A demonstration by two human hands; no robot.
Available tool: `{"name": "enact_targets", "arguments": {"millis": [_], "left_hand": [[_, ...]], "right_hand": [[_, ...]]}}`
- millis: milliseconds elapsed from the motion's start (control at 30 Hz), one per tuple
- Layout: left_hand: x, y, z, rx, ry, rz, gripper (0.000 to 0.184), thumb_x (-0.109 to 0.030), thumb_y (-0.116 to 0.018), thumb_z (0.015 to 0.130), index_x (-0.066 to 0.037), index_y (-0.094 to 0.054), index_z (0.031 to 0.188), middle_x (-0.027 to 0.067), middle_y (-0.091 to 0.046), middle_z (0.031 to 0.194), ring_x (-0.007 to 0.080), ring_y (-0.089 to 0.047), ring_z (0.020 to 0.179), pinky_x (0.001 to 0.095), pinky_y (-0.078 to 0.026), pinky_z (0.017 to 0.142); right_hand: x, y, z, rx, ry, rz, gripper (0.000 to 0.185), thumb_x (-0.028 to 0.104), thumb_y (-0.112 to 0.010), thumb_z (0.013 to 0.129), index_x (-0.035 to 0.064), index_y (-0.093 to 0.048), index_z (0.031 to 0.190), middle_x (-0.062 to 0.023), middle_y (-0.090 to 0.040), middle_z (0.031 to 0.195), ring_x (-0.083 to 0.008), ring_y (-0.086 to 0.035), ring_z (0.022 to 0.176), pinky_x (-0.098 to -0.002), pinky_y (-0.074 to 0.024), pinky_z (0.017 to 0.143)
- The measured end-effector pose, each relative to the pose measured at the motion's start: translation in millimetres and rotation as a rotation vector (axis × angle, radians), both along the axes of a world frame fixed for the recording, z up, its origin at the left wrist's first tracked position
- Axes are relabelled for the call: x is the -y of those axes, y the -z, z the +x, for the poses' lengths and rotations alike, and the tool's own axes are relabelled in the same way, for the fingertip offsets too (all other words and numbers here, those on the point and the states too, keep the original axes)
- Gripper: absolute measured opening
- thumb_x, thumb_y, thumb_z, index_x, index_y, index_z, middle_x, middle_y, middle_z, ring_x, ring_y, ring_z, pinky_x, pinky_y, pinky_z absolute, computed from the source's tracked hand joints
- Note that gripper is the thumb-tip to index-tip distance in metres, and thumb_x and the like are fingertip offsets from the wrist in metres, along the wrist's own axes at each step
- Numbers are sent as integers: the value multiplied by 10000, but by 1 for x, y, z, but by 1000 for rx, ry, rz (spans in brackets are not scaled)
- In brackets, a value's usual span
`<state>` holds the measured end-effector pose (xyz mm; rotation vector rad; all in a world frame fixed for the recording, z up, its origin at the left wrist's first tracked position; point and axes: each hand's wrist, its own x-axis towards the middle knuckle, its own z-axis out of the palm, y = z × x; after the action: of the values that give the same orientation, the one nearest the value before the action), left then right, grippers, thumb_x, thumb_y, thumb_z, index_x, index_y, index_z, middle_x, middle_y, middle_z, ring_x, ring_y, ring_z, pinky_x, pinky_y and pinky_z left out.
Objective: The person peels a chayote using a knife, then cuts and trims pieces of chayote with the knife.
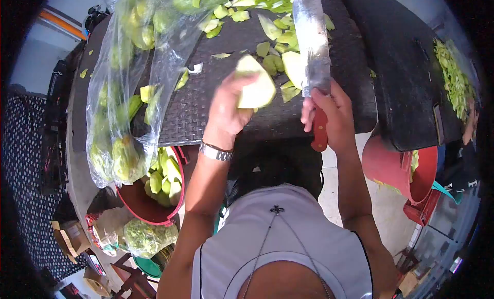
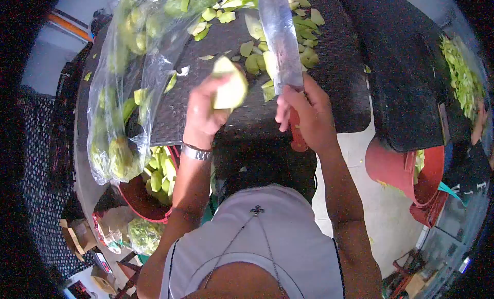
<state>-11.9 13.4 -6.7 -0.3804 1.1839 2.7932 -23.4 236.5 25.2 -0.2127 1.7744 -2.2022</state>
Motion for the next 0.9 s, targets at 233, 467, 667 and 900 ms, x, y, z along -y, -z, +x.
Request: {"name": "enact_targets", "arguments": {"millis": [233, 467, 667, 900], "left_hand": [[4, -16, -22, -139, -283, 492, 273, -51, -609, 899, 26, -622, 1162, 233, -659, 1279, 417, -624, 1228, 533, -503, 1083], [-12, 3, -26, -54, -409, 436, 341, -301, -552, 1050, -5, -617, 1206, 156, -689, 1166, 335, -677, 1078, 494, -552, 990], [-14, 10, -14, -59, -341, 327, 355, -289, -604, 1035, -2, -618, 1244, 171, -713, 1147, 342, -696, 1073, 488, -584, 932], [-13, -8, -8, -101, -450, 330, 262, -185, -599, 1037, -11, -615, 1232, 126, -689, 1165, 264, -683, 1088, 429, -572, 949]], "right_hand": [[12, -2, -8, -267, -78, 272, 348, 159, -636, 994, 41, -594, 1319, -108, -688, 907, -150, -649, 656, -307, -508, 505], [38, 7, -7, -917, -11, 598, 591, 361, -891, 822, 14, -618, 1214, -81, -666, 729, -187, -654, 587, -333, -534, 576], [45, 13, -10, -879, -126, 803, 493, 451, -831, 858, 52, -551, 927, -66, -636, 664, -291, -677, 589, -398, -532, 564], [31, 3, -40, -827, -110, 894, 542, 583, -724, 910, 61, -583, 876, -126, -681, 686, -379, -712, 655, -487, -552, 600]]}}
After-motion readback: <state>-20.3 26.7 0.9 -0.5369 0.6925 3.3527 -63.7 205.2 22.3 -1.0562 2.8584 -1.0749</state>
